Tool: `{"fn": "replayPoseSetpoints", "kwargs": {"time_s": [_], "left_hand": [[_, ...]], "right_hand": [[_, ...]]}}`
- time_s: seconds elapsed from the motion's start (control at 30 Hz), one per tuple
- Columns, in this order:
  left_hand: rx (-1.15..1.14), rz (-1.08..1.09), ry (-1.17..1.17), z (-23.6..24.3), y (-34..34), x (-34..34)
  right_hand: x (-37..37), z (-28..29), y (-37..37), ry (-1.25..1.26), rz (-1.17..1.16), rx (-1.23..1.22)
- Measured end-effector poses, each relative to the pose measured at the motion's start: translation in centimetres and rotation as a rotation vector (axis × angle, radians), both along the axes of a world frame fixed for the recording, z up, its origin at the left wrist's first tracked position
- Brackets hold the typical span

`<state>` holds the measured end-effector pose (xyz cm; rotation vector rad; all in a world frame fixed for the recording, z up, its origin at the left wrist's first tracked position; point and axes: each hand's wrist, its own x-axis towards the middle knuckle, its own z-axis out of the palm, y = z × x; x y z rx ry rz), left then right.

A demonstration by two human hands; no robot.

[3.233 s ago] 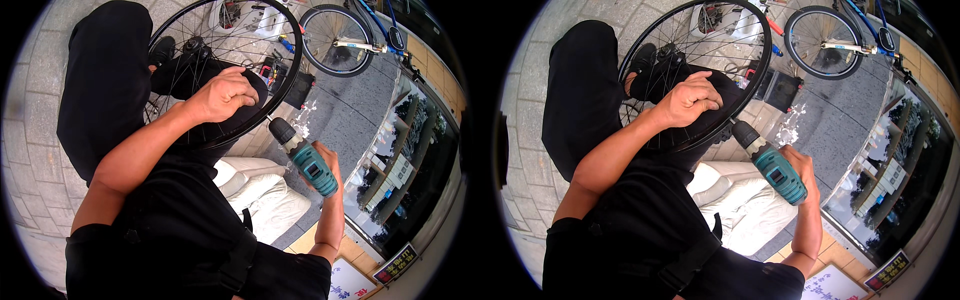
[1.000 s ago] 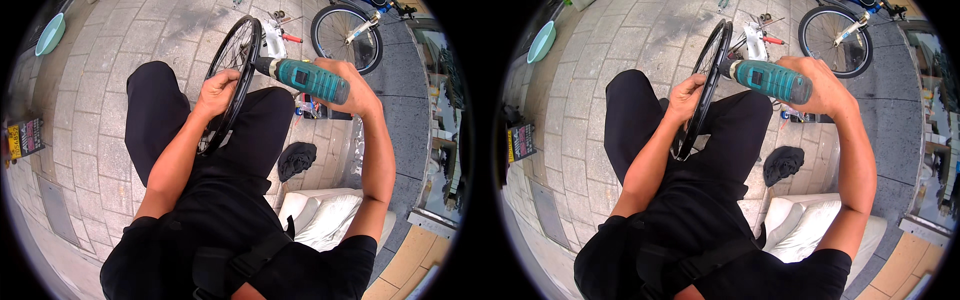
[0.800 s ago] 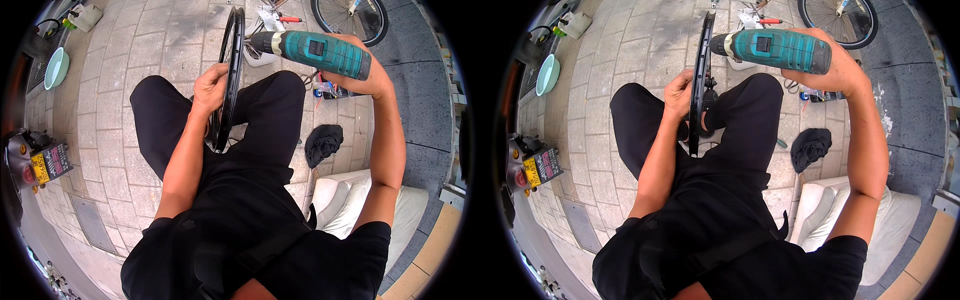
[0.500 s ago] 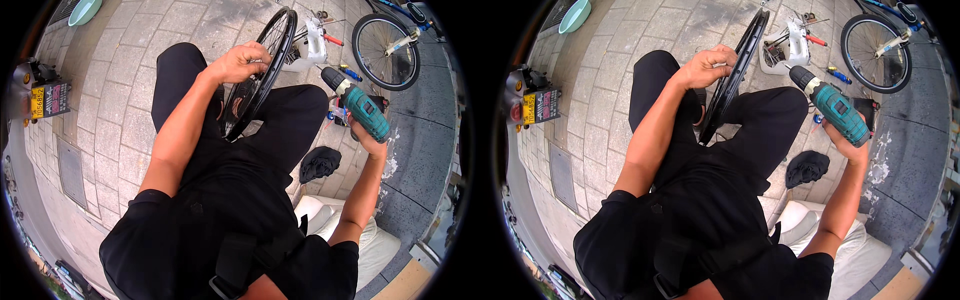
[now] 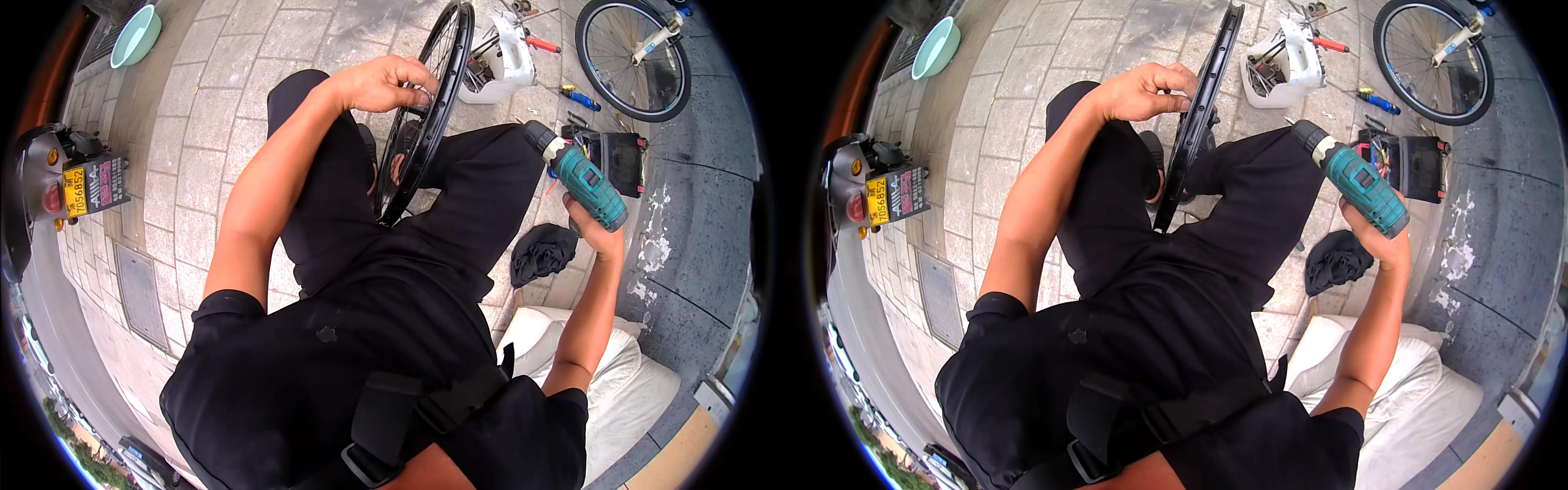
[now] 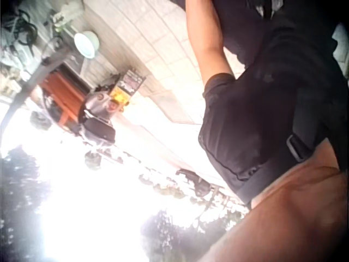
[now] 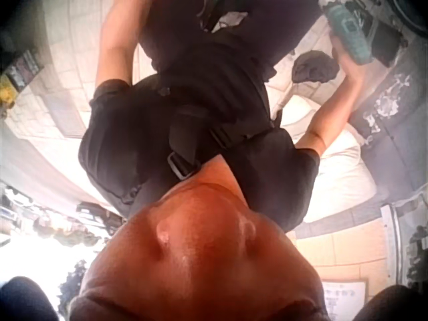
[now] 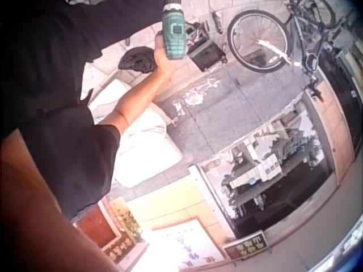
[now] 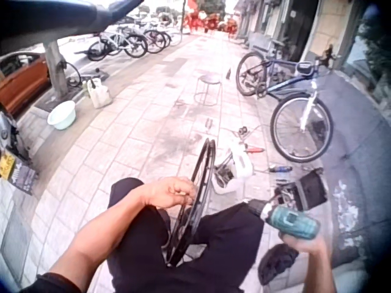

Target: The person uses a cordless drill to tighten or loosen spokes on a bicycle wheel held between their legs. They repeatedly reposition the wheel and apply the drill to different spoke nipples around the rim.

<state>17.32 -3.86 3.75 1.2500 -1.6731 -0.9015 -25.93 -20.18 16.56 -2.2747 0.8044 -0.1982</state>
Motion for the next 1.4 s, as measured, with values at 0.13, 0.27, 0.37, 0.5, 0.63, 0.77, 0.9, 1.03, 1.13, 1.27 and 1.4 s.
{"fn": "replayPoseSetpoints", "kwargs": {"time_s": [0.13,0.27,0.37,0.5,0.63,0.77,0.9,1.03,1.13,1.27,1.4], "left_hand": [[-0.003,-0.007,0.021,-0.3,0.0,0.0],[0.009,0.007,0.020,-0.5,0.2,0.0],[0.012,0.007,0.049,-0.5,0.4,-0.1],[0.001,-0.014,0.066,-0.5,0.3,0.2],[0.039,-0.004,0.101,0.2,0.6,-0.4],[0.015,0.010,0.245,-1.4,0.8,-1.2],[0.177,0.022,0.542,-3.2,0.3,-2.4],[0.130,0.019,0.663,-4.4,-0.2,-3.5],[0.088,-0.001,0.679,-4.7,-0.3,-3.8],[0.067,-0.005,0.629,-4.1,-0.2,-4.0],[0.038,-0.033,0.671,-4.1,-0.5,-4.6]], "right_hand": [[0.0,0.0,0.2,-0.026,0.015,-0.050],[0.8,0.5,0.2,-0.037,0.073,-0.093],[1.3,1.1,0.5,-0.028,0.073,-0.099],[1.7,1.7,1.0,-0.023,0.058,-0.078],[1.5,2.0,1.5,-0.026,0.016,-0.022],[2.7,3.3,2.2,-0.036,0.068,-0.046],[4.7,5.6,3.3,-0.055,0.194,-0.071],[6.4,7.2,3.1,-0.050,0.363,-0.147],[7.8,7.7,3.2,-0.027,0.355,-0.073],[9.3,8.1,3.1,0.004,0.375,-0.088],[9.8,8.3,2.9,0.037,0.371,-0.071]]}}
